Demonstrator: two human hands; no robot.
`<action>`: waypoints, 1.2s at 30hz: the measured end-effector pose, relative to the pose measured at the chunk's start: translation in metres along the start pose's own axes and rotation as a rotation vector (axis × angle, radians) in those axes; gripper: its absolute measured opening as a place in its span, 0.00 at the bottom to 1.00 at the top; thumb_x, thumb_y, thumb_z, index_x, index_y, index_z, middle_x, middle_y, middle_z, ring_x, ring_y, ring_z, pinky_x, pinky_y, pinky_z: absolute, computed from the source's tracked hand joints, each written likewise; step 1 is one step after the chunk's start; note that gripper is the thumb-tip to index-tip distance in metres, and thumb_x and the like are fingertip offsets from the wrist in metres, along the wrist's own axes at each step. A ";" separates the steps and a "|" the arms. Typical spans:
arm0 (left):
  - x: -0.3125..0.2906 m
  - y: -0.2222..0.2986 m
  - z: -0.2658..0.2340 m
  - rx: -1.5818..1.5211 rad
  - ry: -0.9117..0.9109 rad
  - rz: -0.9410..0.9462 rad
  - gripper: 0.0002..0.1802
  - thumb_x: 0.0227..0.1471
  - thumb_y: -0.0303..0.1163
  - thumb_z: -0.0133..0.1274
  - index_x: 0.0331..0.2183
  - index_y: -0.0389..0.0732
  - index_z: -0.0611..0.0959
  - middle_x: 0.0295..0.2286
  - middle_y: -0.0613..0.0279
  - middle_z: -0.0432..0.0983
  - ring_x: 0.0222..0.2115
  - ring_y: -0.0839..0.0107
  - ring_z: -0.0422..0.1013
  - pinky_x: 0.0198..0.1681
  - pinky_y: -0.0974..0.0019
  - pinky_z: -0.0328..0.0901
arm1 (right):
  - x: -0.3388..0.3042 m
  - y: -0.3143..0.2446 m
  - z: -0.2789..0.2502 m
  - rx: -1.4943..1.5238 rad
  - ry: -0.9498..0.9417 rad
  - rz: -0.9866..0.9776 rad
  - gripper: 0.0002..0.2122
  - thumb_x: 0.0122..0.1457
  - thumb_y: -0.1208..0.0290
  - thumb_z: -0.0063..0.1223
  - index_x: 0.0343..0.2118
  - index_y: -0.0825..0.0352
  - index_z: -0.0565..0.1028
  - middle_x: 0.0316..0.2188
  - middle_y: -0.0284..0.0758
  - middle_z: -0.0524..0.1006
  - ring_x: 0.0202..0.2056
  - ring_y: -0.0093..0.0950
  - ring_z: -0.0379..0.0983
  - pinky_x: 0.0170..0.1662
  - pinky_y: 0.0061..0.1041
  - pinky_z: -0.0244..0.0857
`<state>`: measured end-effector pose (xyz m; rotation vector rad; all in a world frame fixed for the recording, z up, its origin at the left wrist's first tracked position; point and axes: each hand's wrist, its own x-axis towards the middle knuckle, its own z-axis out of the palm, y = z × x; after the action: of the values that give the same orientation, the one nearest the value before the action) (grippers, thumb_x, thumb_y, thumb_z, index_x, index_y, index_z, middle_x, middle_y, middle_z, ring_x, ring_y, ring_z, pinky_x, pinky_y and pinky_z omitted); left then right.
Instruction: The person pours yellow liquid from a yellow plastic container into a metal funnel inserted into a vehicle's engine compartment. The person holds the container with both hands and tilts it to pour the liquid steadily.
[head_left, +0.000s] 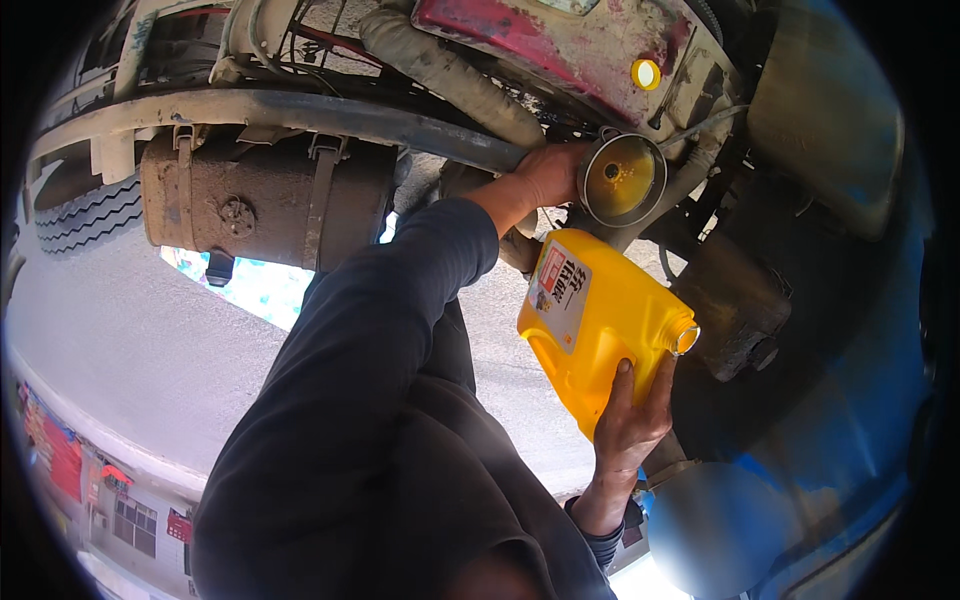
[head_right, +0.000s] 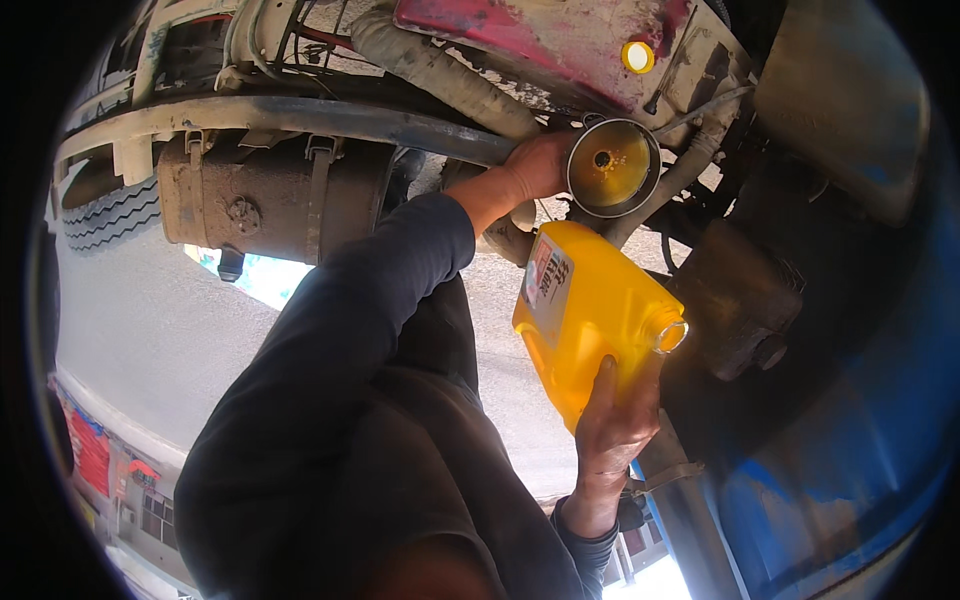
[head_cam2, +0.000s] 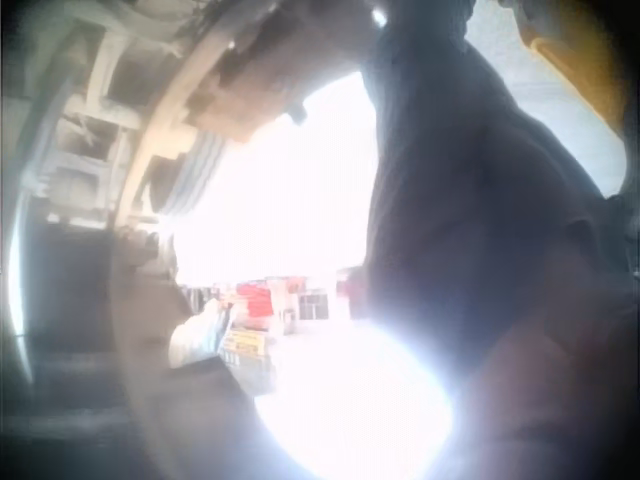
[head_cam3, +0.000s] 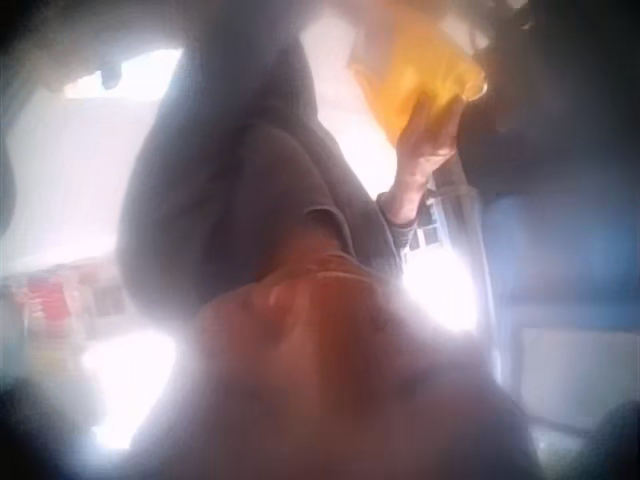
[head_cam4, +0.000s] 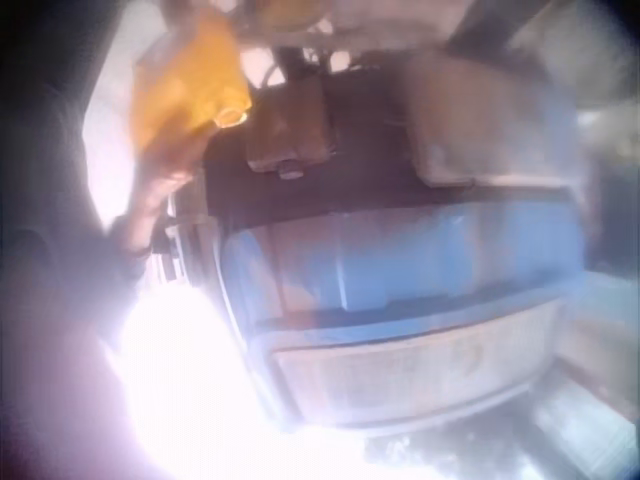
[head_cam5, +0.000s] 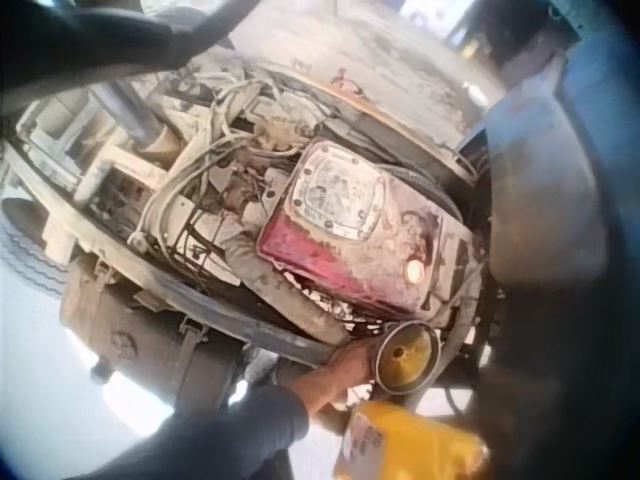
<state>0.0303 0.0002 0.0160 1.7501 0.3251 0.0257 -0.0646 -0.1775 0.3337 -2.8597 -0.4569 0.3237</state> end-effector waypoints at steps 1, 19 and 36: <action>-0.002 -0.001 -0.001 0.002 0.030 0.014 0.23 0.50 0.42 0.66 0.48 0.46 0.83 0.44 0.48 0.83 0.46 0.45 0.78 0.49 0.50 0.74 | -0.001 0.002 0.000 0.000 -0.003 0.051 0.26 0.70 0.68 0.57 0.65 0.79 0.67 0.47 0.52 0.83 0.43 0.38 0.86 0.45 0.32 0.81; -0.002 -0.002 0.010 0.064 0.093 0.088 0.23 0.50 0.40 0.64 0.48 0.45 0.82 0.42 0.46 0.84 0.44 0.44 0.79 0.48 0.49 0.74 | -0.017 0.017 0.002 -0.069 0.080 0.042 0.25 0.71 0.65 0.55 0.65 0.75 0.68 0.47 0.53 0.83 0.42 0.41 0.86 0.43 0.34 0.81; 0.000 -0.006 0.010 0.044 0.042 0.027 0.28 0.46 0.43 0.68 0.50 0.47 0.82 0.46 0.50 0.83 0.47 0.47 0.78 0.51 0.51 0.73 | -0.021 0.039 0.007 -0.146 0.058 -0.101 0.19 0.71 0.68 0.56 0.62 0.58 0.69 0.59 0.58 0.74 0.44 0.46 0.84 0.42 0.34 0.82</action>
<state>0.0310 -0.0087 0.0080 1.7996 0.3346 0.0749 -0.0749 -0.2192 0.3213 -2.9640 -0.6357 0.1967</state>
